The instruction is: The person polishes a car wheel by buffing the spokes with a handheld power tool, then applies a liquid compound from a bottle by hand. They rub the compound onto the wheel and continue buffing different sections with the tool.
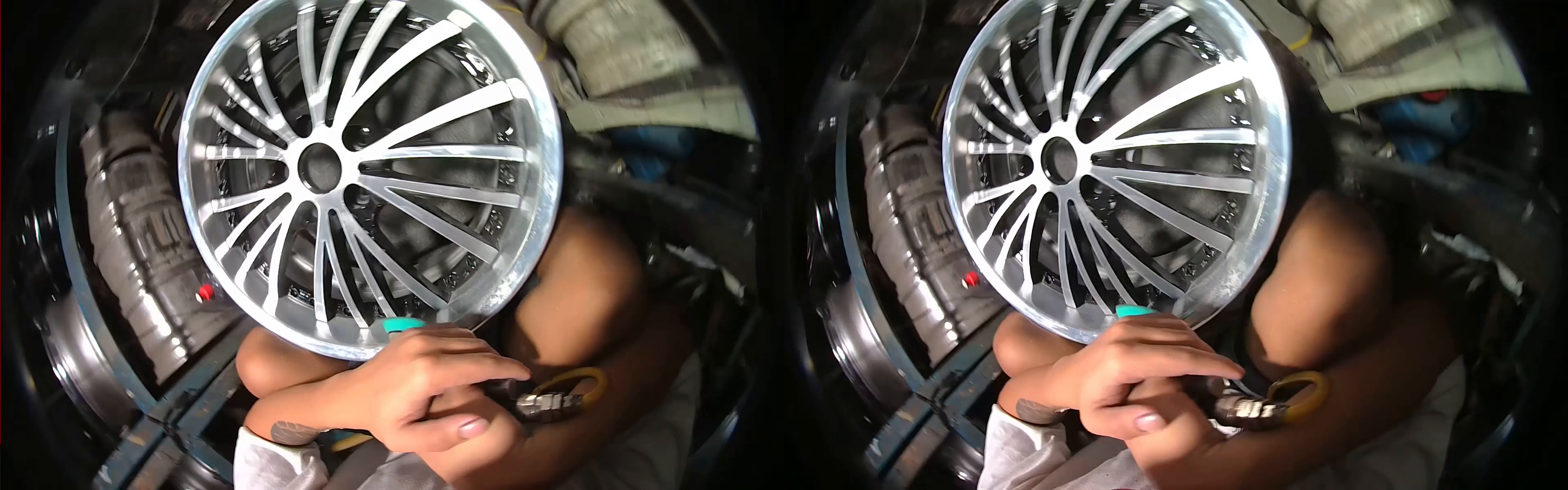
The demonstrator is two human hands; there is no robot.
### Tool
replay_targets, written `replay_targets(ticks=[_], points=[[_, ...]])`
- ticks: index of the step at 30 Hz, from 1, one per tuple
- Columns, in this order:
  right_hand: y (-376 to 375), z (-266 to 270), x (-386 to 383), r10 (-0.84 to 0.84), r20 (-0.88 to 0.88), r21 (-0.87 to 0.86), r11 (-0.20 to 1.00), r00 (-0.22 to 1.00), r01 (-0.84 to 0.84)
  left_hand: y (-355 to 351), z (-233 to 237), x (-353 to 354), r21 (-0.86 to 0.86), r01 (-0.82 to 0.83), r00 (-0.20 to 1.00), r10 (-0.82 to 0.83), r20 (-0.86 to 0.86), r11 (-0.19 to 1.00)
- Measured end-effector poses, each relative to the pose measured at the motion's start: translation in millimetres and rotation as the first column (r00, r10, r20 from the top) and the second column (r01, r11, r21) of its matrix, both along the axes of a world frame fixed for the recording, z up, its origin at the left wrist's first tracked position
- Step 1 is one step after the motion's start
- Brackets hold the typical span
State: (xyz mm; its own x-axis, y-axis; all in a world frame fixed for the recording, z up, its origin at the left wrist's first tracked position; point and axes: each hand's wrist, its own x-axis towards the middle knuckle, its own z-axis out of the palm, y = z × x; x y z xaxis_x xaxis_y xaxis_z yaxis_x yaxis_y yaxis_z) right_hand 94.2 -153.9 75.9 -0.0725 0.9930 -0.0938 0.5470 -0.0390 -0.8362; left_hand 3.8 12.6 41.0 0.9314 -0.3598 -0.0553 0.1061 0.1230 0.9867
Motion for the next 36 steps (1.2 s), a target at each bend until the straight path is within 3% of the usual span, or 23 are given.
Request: replay_targets(ticks=[6,7,11,15,17,24,36], points=[[27.5,7.4,-2.0,0.167,0.105,-0.085,0.984,0.98,-0.159,1.4,9.9,-13.8,-0.033,-0.035,0.986,0.029,-0.162,0.999],[32.3,7.8,-2.7,0.185,0.115,-0.099,0.98,0.976,-0.174,2.1,10.6,-17.1,0.046,-0.082,0.991,0.087,-0.105,0.996],[50.4,10.6,-6.5,0.237,0.15,-0.155,0.965,0.96,-0.214,14.5,25.2,-29.2,0.221,-0.155,0.973,0.188,-0.137,0.963],[65.3,11.5,-9.4,0.254,0.174,-0.195,0.956,0.951,-0.22,22.4,29.0,-37.1,0.186,-0.311,0.92,0.344,-0.185,0.932],[72.3,12.0,-11.2,0.259,0.179,-0.211,0.952,0.949,-0.22,44.3,43.9,-31.3,-0.023,-0.221,0.913,0.199,-0.356,0.975],[86.1,8.5,-11.7,0.249,0.174,-0.245,0.948,0.953,-0.203,47.0,43.3,-40.5,-0.031,-0.394,0.896,0.376,-0.236,0.919],[77.5,1.7,-19.1,0.11,0.091,-0.221,0.971,0.99,-0.088,36.5,34.4,-36.0,-0.081,-0.376,0.906,0.348,-0.243,0.923]])
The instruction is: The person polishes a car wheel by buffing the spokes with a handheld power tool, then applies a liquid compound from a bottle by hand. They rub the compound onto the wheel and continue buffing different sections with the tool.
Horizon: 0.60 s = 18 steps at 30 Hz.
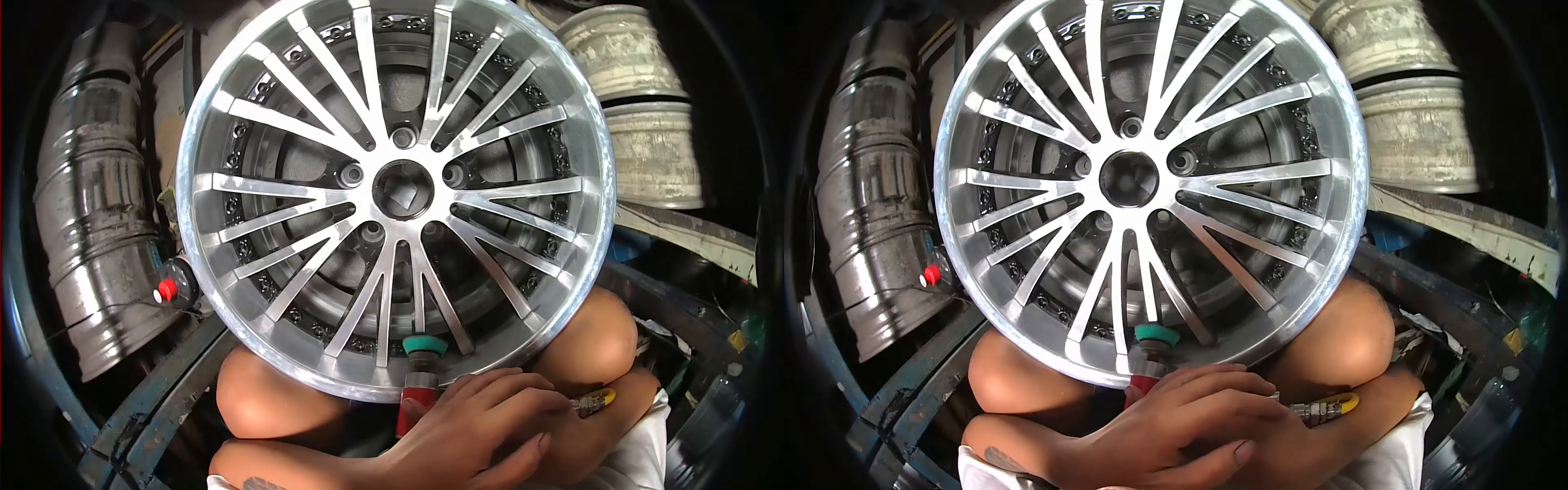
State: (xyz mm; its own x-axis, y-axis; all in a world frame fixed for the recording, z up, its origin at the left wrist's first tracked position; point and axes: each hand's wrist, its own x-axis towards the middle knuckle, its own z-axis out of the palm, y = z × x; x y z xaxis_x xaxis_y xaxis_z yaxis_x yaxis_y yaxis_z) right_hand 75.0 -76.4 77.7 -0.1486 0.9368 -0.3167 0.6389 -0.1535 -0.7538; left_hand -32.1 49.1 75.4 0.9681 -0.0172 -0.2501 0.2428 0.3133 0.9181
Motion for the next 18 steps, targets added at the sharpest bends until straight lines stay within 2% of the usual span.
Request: replay_targets(ticks=[6,10,16,18], points=[[-3.7,-1.7,-3.6,-0.062,-0.065,-0.003,0.998,0.996,0.062,5.3,12.7,3.2,-0.003,0.032,0.997,-0.032,-0.077,0.999],[-4.9,-4.4,-8.6,-0.115,-0.116,-0.018,0.993,0.986,0.114,-0.1,7.0,0.2,-0.045,-0.006,0.999,0.004,-0.035,0.999],[-5.4,-4.1,-19.8,-0.182,-0.166,-0.051,0.983,0.969,0.176,1.5,0.5,-3.8,-0.24,-0.139,0.984,0.162,0.076,0.961],[-4.6,-3.9,-22.0,-0.196,-0.168,-0.059,0.98,0.966,0.189,0.3,0.1,-4.8,-0.413,-0.138,0.98,0.184,0.073,0.9]])
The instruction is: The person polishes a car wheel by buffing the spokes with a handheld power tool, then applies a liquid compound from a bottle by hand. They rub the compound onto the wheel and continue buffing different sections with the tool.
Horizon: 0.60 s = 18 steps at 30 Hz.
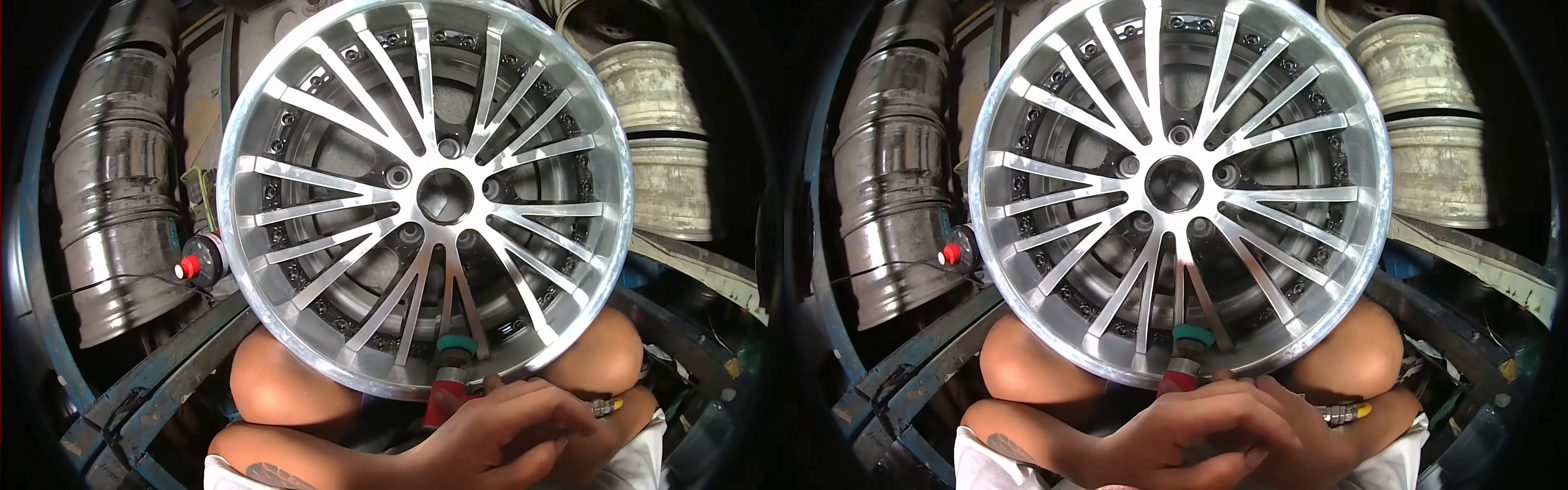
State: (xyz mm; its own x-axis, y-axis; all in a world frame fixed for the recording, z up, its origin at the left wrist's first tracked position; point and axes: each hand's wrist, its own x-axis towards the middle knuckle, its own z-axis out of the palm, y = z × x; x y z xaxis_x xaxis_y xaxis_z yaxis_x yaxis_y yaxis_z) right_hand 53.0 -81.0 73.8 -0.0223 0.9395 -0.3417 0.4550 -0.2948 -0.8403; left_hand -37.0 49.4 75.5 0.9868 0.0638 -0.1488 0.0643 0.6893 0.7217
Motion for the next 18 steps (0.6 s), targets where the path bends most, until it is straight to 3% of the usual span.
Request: replay_targets(ticks=[3,6,10,12,13,15,17,18], points=[[1.5,1.8,-2.2,-0.009,0.002,-0.007,1.0,1.0,0.009,-11.2,3.9,-5.0,-0.343,-0.031,0.999,0.035,0.007,0.939],[-1.0,3.9,-0.2,0.001,0.011,-0.01,1.0,1.0,-0.001,-17.9,7.2,-5.2,-0.469,-0.075,0.994,0.101,0.03,0.88],[-3.2,3.5,0.6,0.016,0.012,-0.011,1.0,1.0,-0.016,-19.4,8.0,-5.2,-0.509,-0.074,0.99,0.126,0.069,0.858],[-2.7,4.8,1.5,0.038,-0.003,-0.004,0.999,0.999,-0.038,-17.4,9.0,-2.0,-0.405,-0.088,0.984,0.143,0.108,0.91],[-2.2,5.1,6.8,0.069,-0.02,-0.002,0.998,0.997,-0.069,-11.5,9.4,-0.6,-0.275,-0.084,0.983,0.125,0.137,0.958],[-0.6,9.4,18.7,0.146,-0.089,0.014,0.989,0.985,-0.146,-4.9,15.5,-4.3,-0.33,0.075,0.997,-0.064,0.043,0.941],[2.6,12.1,22.8,0.187,-0.133,0.006,0.982,0.973,-0.188,-6.4,23.2,-17.2,-0.702,0.25,0.893,-0.44,-0.099,0.667],[6.8,16.1,25.6,0.21,-0.133,-0.02,0.977,0.969,-0.214,-10.1,22.5,-21.1,-0.729,0.227,0.909,-0.409,-0.08,0.646]])
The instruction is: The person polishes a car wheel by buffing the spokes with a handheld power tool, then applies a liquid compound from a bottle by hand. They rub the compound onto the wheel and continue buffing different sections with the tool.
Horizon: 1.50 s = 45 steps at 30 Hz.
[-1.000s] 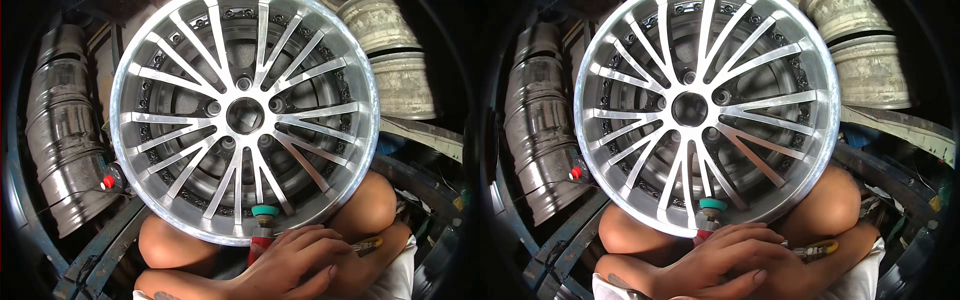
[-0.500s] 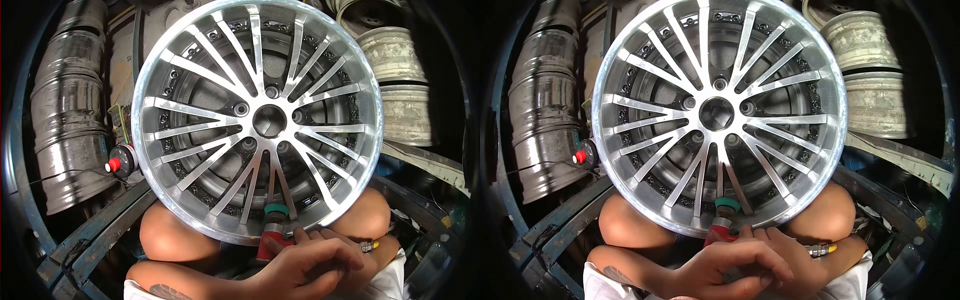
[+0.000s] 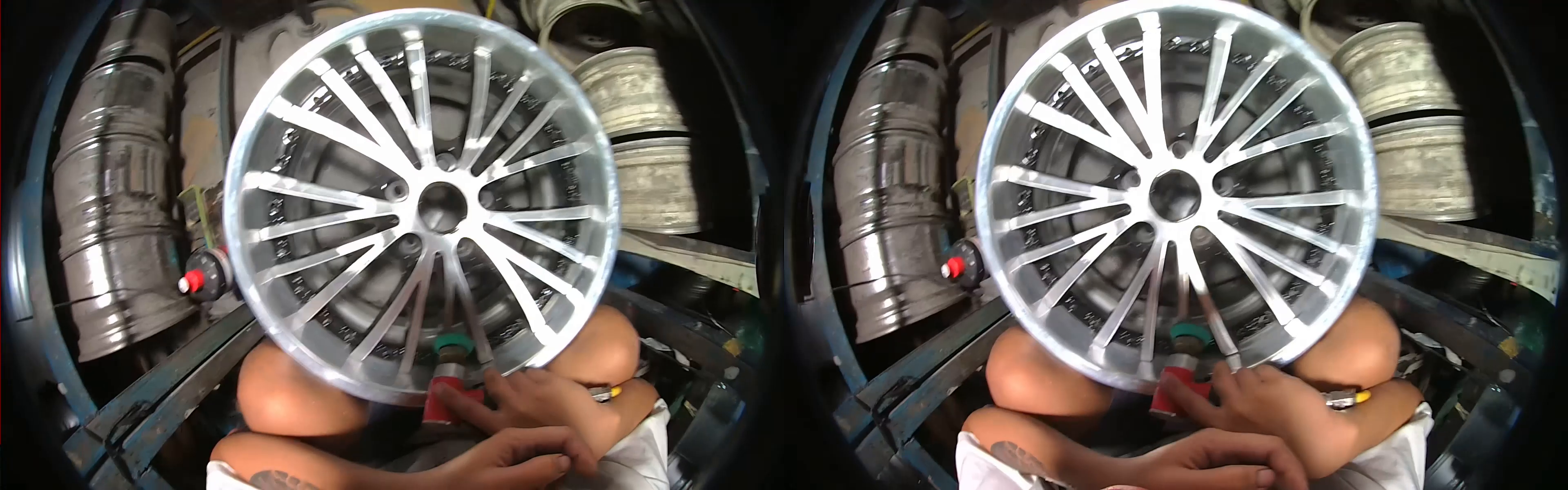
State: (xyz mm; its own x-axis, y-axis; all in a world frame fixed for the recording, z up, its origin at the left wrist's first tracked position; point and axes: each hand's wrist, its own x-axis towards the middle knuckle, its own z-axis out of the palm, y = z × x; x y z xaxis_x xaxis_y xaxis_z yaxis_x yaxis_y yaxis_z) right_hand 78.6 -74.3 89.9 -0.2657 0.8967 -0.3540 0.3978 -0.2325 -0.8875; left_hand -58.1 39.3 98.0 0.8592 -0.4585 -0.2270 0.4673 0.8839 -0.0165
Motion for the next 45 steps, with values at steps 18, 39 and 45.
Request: replay_targets(ticks=[18,39,45], points=[[3.1,-0.2,1.8,0.167,0.487,0.063,0.972,0.857,-0.225,-7.6,-13.5,-2.2,-0.18,0.022,0.999,-0.014,0.045,0.983],[-2.1,-2.0,6.3,0.167,0.394,0.056,0.977,0.904,-0.205,-2.9,-1.9,4.6,-0.127,0.154,0.972,-0.174,-0.158,0.98],[2.5,4.6,-0.4,0.202,0.565,0.022,0.966,0.8,-0.259,5.9,-5.6,1.7,-0.228,0.213,0.918,-0.274,-0.286,0.95]])
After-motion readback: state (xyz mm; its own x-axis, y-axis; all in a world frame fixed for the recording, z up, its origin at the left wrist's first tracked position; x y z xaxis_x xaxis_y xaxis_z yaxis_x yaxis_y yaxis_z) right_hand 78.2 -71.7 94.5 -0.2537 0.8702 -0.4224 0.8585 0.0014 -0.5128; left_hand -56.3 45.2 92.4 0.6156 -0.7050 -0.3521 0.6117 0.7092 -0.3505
